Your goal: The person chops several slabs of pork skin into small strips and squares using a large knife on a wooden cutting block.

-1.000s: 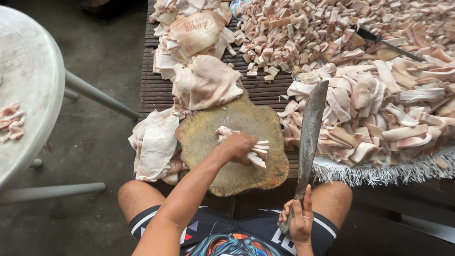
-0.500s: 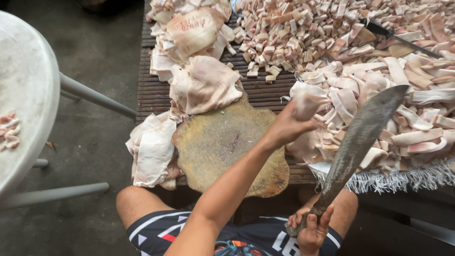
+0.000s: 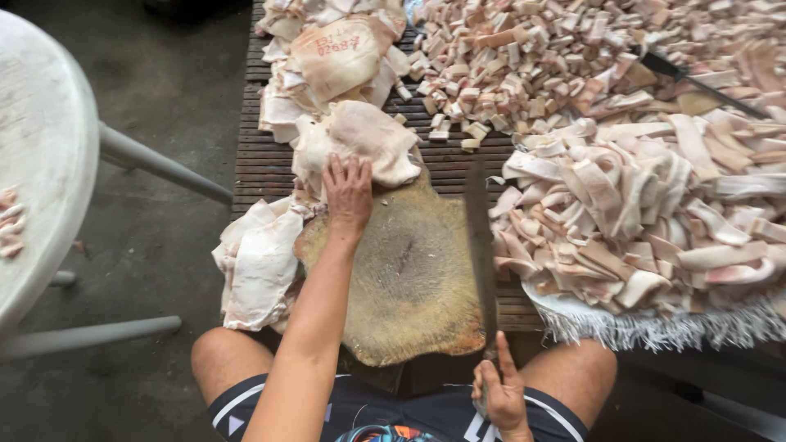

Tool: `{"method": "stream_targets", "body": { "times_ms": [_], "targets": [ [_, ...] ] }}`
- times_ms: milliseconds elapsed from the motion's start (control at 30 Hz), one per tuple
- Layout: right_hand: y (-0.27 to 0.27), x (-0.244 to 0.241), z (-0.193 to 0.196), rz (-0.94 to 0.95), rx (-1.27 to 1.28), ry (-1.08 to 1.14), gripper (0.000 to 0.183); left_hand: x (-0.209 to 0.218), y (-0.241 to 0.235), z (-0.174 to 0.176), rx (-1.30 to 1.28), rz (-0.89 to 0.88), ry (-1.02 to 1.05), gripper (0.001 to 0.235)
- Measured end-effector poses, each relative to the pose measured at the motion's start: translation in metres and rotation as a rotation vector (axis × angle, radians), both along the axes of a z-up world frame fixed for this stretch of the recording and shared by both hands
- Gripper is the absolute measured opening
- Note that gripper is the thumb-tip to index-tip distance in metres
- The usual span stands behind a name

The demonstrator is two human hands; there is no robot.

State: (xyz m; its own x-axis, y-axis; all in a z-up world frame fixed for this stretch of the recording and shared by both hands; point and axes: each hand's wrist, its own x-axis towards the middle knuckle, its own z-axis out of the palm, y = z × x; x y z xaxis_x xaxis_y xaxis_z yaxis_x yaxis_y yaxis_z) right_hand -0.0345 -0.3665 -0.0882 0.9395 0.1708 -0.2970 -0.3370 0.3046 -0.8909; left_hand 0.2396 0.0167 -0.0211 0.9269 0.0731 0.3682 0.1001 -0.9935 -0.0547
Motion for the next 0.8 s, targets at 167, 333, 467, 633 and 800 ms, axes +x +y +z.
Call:
{"method": "stream_targets", "body": {
  "times_ms": [167, 333, 467, 633, 800],
  "targets": [
    [0.004, -0.007, 0.014, 0.084, -0.092, 0.038, 0.069, 0.031, -0.018, 0.03, -0.539, 0.037, 0.05, 0.016],
    [0.011, 0.006, 0.024, 0.05, -0.069, 0.078, 0.069, 0.017, -0.019, 0.123, -0.901, -0.205, -0.26, 0.035],
    [0.008, 0.013, 0.035, 0.005, -0.001, 0.107, 0.07, -0.044, -0.013, 0.161, -1.508, -0.443, -0.11, 0.043],
    [0.009, 0.019, 0.045, -0.017, -0.013, 0.186, 0.07, -0.134, -0.002, 0.118, -1.612, 0.157, 0.373, 0.023],
    [0.008, 0.022, 0.048, -0.012, 0.016, 0.185, 0.068, -0.194, 0.002, 0.044, -0.708, 0.321, 0.319, 0.034]
  ]
}}
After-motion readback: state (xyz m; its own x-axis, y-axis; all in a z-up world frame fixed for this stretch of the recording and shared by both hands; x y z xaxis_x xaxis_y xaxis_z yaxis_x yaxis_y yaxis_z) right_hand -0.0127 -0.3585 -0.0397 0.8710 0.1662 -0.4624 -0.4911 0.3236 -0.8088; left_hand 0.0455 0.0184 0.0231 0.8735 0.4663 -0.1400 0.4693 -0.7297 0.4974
